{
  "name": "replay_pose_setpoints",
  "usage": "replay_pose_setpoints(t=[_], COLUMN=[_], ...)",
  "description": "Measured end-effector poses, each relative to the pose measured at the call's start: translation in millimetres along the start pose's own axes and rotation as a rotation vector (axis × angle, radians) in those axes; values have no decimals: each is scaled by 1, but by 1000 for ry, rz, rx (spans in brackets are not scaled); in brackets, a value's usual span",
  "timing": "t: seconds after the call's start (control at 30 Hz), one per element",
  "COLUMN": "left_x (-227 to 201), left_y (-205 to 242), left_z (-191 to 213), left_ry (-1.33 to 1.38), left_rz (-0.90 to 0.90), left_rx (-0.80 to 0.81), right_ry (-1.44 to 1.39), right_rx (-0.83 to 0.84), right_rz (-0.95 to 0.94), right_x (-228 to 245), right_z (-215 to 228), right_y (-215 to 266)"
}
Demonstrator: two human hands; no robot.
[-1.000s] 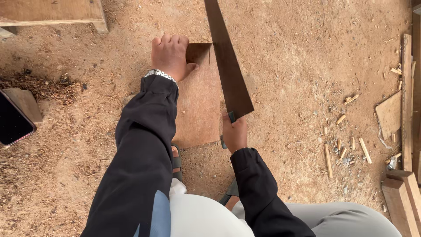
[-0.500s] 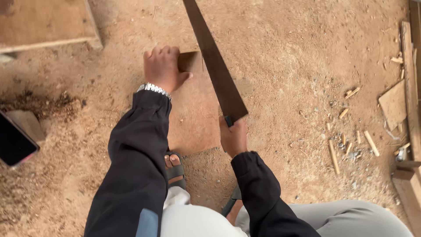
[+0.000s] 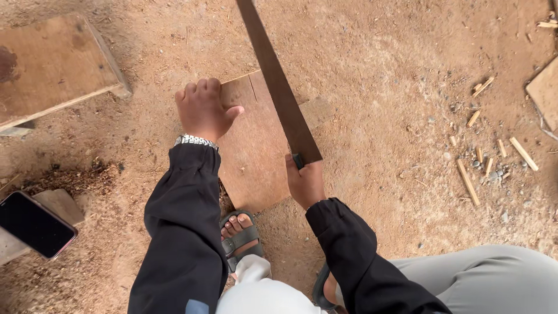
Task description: The person saws a piece of wood held against a larger wooden block on the ground using a hand saw.
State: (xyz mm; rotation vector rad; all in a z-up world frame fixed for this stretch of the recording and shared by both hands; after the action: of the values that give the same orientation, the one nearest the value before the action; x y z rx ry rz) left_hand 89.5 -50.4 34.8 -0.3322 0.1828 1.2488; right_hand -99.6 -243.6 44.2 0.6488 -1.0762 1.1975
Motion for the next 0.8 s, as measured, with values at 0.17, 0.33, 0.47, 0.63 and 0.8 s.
replay_pose_setpoints(t=[0.17, 0.33, 0.47, 0.63, 0.8], left_x=[-2, -2, 0, -1, 0], left_y=[-2, -3, -4, -5, -6], left_z=[7, 4, 2, 2, 5], left_ry=[1, 19, 11, 3, -5], left_rz=[-5, 20, 39, 29, 27], left_rx=[-62, -32, 17, -12, -43], right_ry=[176, 225, 180, 226, 146], right_rx=[51, 60, 16, 24, -3], right_rz=[-330, -328, -275, -346, -97], right_x=[-28, -32, -25, -32, -5], right_z=[-5, -3, -4, 2, 8], right_y=[8, 9, 10, 20, 16])
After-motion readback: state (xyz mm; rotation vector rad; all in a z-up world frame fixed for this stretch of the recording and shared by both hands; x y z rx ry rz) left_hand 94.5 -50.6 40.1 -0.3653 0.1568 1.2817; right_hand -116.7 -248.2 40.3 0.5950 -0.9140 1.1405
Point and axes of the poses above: each hand's wrist, its own y-axis away from the middle knuckle, its own z-axis out of the back of the hand, x = y × z, the point moved 9 cm from there along -y, towards the middle knuckle, and after that the axes turned 1 degree about -x, right-handed, at the moved point
